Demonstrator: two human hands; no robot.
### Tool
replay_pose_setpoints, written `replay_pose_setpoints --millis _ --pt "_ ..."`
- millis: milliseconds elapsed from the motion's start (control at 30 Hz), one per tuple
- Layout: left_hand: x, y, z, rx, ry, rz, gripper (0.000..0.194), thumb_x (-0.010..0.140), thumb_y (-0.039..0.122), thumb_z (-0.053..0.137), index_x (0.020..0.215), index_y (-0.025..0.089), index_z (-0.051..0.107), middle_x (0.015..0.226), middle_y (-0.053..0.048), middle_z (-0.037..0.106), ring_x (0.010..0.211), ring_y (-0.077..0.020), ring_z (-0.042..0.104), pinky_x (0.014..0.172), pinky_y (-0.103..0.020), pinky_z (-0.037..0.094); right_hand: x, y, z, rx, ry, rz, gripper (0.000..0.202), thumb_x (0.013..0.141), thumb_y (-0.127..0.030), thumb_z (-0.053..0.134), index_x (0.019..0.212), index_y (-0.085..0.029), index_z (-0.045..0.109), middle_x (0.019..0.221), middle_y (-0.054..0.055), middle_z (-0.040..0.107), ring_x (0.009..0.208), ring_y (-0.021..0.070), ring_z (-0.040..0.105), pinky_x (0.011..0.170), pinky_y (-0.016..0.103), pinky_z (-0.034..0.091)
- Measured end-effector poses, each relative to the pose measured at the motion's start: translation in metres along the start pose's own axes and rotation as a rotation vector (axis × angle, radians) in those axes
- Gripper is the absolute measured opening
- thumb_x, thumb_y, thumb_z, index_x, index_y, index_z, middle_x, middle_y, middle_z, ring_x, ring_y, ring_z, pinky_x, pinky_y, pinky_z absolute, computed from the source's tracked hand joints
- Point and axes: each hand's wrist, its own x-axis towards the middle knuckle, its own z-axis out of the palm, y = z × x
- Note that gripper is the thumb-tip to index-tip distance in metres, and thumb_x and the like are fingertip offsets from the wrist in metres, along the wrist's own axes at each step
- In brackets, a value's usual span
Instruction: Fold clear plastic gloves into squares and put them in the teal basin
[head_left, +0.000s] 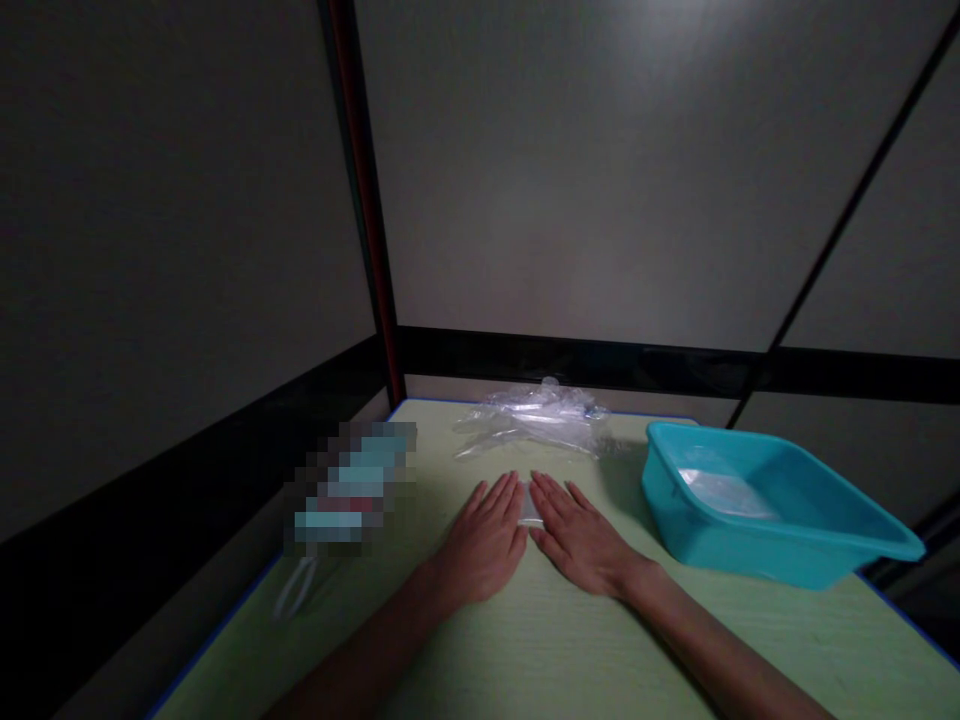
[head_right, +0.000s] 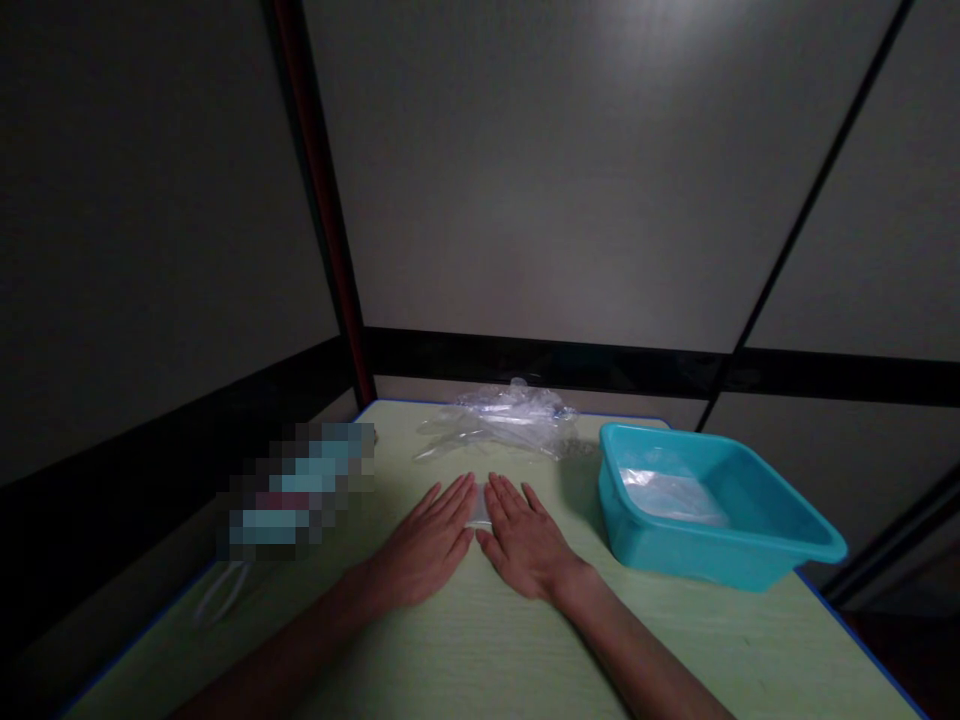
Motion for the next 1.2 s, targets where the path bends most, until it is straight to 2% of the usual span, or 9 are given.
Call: replay_pose_setpoints --millis 233,467,667,700,767,867,967,1100,1200 --pt "-0.001 -0.006 -0.007 -0.023 -0.028 0.030 0.047 0.083 0.026 0.029 0.127 0.010 0.030 0.136 -0.011 0.026 0.126 -0.0186 0.016 0.103 -0.039 0.010 0.000 0.002 0.001 0.018 -0.009 -0.004 0.058 0.087 -0.043 0.021 0.132 -0.006 0.020 0.138 0.014 0.014 0.126 0.0229 0.013 0.102 0.043 0.013" --pt "-0.001 -0.020 -0.001 -0.078 -0.035 0.073 0.046 0.086 0.032 0.026 0.130 0.017 0.025 0.138 -0.007 0.021 0.127 -0.0149 0.013 0.102 -0.036 0.012 0.001 0.006 0.000 0.047 -0.021 -0.014 0.060 0.086 -0.045 0.022 0.133 -0.008 0.017 0.138 0.013 0.013 0.127 0.0198 0.010 0.102 0.042 0.010" --pt "0.000 -0.021 0.000 -0.083 -0.023 0.054 0.056 0.084 0.038 0.032 0.131 0.009 0.021 0.138 -0.012 0.017 0.127 -0.0171 0.012 0.102 -0.034 0.012 -0.003 0.012 -0.004 0.129 0.070 -0.013 0.066 0.082 -0.046 0.034 0.134 -0.012 0.011 0.139 0.011 0.015 0.127 0.0205 0.011 0.101 0.046 0.011" --pt "-0.001 -0.021 -0.001 -0.097 -0.009 0.052 0.058 0.083 0.039 0.034 0.131 0.008 0.020 0.138 -0.013 0.016 0.127 -0.0175 0.012 0.102 -0.034 0.013 -0.005 0.014 -0.006 0.137 0.101 -0.023 0.064 0.082 -0.045 0.037 0.134 -0.014 0.015 0.139 0.011 0.017 0.127 0.0208 0.013 0.100 0.047 0.012" --pt "-0.002 -0.021 -0.003 -0.132 0.026 0.073 0.060 0.082 0.037 0.038 0.131 0.008 0.018 0.139 -0.013 0.015 0.127 -0.0173 0.012 0.102 -0.032 0.015 -0.010 0.018 -0.011 0.123 0.164 -0.073 0.050 0.082 -0.039 0.042 0.126 -0.017 0.034 0.135 0.010 0.028 0.124 0.0209 0.021 0.100 0.047 0.012" --pt "-0.003 -0.022 -0.005 -0.174 0.063 0.137 0.057 0.081 0.032 0.041 0.131 0.013 0.021 0.138 -0.009 0.019 0.126 -0.0161 0.017 0.103 -0.031 0.016 -0.015 0.023 -0.017 0.043 0.259 -0.179 0.020 0.083 -0.027 0.044 0.096 -0.020 0.058 0.115 0.006 0.052 0.112 0.0184 0.040 0.101 0.045 0.013" --pt "-0.004 -0.021 -0.005 -0.202 0.064 0.162 0.053 0.080 0.031 0.043 0.128 0.014 0.029 0.135 -0.009 0.027 0.124 -0.0167 0.024 0.102 -0.030 0.018 -0.014 0.025 -0.018 -0.047 0.334 -0.250 0.016 0.083 -0.020 0.045 0.081 -0.020 0.061 0.097 0.003 0.059 0.097 0.0149 0.051 0.101 0.043 0.016" --pt "-0.004 -0.021 -0.003 -0.233 0.048 0.143 0.050 0.080 0.032 0.043 0.125 0.012 0.036 0.132 -0.011 0.034 0.122 -0.0182 0.029 0.101 -0.029 0.021 -0.009 0.024 -0.014 -0.142 0.332 -0.303 0.019 0.083 -0.014 0.043 0.077 -0.020 0.060 0.093 0.001 0.060 0.092 0.0139 0.053 0.101 0.042 0.017" --pt "-0.004 -0.022 -0.002 -0.270 0.050 0.132 0.049 0.080 0.031 0.044 0.124 0.011 0.038 0.131 -0.012 0.034 0.121 -0.0190 0.029 0.100 -0.030 0.021 -0.007 0.022 -0.013 -0.117 0.306 -0.304 0.021 0.084 -0.011 0.040 0.077 -0.020 0.058 0.093 0.002 0.060 0.093 0.0139 0.052 0.101 0.041 0.016"
